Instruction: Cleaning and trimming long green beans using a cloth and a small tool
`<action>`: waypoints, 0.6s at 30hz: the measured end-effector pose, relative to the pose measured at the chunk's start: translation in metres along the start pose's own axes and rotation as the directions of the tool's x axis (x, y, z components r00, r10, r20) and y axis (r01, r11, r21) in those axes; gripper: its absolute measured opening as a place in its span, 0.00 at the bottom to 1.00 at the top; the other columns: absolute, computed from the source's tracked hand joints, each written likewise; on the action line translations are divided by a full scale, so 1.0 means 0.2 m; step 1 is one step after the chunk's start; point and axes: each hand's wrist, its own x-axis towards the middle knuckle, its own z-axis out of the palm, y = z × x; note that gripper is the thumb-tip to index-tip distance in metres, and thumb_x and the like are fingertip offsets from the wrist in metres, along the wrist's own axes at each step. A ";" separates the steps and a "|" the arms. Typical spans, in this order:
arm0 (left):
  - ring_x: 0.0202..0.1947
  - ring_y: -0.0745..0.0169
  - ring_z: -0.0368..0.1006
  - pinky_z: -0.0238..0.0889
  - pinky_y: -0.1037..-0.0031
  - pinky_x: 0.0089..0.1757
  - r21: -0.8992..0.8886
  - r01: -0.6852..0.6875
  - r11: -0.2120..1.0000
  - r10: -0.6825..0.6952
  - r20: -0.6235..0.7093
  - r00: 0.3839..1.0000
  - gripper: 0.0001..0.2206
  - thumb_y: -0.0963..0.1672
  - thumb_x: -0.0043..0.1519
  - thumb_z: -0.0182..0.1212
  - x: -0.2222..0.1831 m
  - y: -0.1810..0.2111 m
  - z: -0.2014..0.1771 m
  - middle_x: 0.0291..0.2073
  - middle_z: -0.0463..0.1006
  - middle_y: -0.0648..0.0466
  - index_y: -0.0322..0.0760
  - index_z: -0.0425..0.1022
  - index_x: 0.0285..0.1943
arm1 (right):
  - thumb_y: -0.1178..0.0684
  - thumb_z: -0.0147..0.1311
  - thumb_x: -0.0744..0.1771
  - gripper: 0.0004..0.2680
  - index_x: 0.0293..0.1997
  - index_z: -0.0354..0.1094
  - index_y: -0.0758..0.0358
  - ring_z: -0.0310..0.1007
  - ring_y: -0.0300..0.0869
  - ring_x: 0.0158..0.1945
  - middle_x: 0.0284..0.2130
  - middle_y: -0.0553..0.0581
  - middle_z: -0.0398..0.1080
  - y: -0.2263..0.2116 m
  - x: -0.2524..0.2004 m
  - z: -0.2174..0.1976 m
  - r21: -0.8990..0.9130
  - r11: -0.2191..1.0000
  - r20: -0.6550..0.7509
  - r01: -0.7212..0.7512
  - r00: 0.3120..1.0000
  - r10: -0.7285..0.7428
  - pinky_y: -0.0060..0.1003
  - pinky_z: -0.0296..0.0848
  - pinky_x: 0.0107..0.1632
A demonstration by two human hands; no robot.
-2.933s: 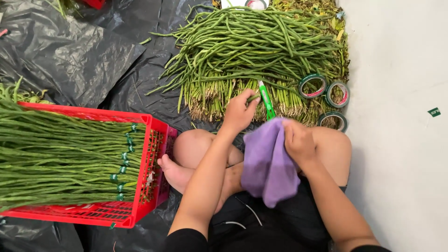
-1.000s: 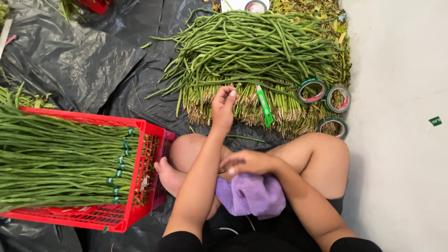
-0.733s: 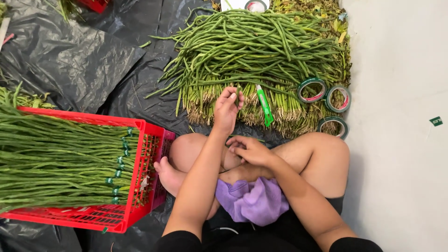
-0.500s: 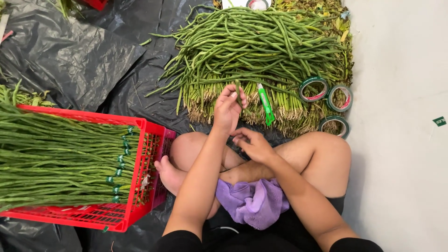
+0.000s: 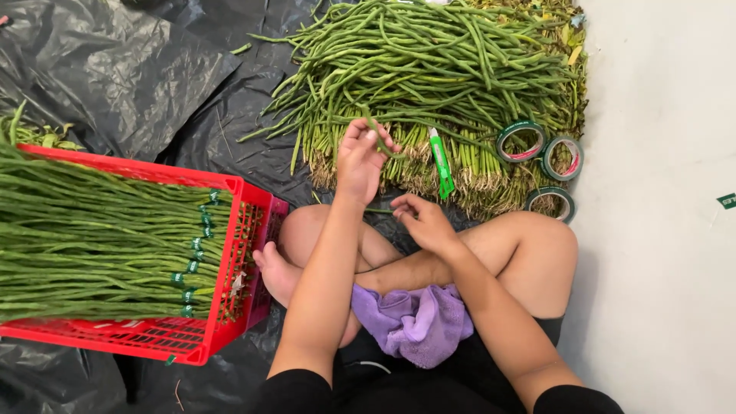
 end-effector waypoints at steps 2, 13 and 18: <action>0.36 0.64 0.75 0.77 0.71 0.42 0.128 -0.018 0.992 0.021 -0.027 0.999 0.06 0.38 0.66 0.55 0.00 0.01 0.00 0.37 0.73 0.53 0.38 0.67 0.49 | 0.56 0.55 0.65 0.10 0.51 0.76 0.54 0.79 0.44 0.41 0.38 0.57 0.80 -0.03 -0.02 -0.02 -0.110 0.993 -0.012 -0.035 0.999 0.034 0.42 0.77 0.45; 0.47 0.40 0.77 0.71 0.59 0.45 0.980 -0.118 -0.162 -0.679 -0.024 0.734 0.03 0.40 0.60 0.61 -0.07 -0.60 -0.32 0.39 0.78 0.44 0.36 0.73 0.40 | 0.38 0.45 0.68 0.19 0.49 0.73 0.63 0.79 0.59 0.50 0.41 0.68 0.78 -0.02 -0.09 0.17 -0.744 0.640 0.404 0.194 0.893 0.199 0.57 0.77 0.53; 0.39 0.45 0.78 0.71 0.60 0.40 0.950 -0.223 -0.220 -0.709 0.001 0.705 0.02 0.40 0.60 0.63 -0.10 -0.68 -0.33 0.34 0.78 0.48 0.38 0.74 0.35 | 0.38 0.43 0.67 0.19 0.46 0.74 0.66 0.78 0.60 0.50 0.40 0.66 0.78 -0.06 -0.11 0.16 -0.760 0.609 0.431 0.228 0.878 0.209 0.59 0.76 0.53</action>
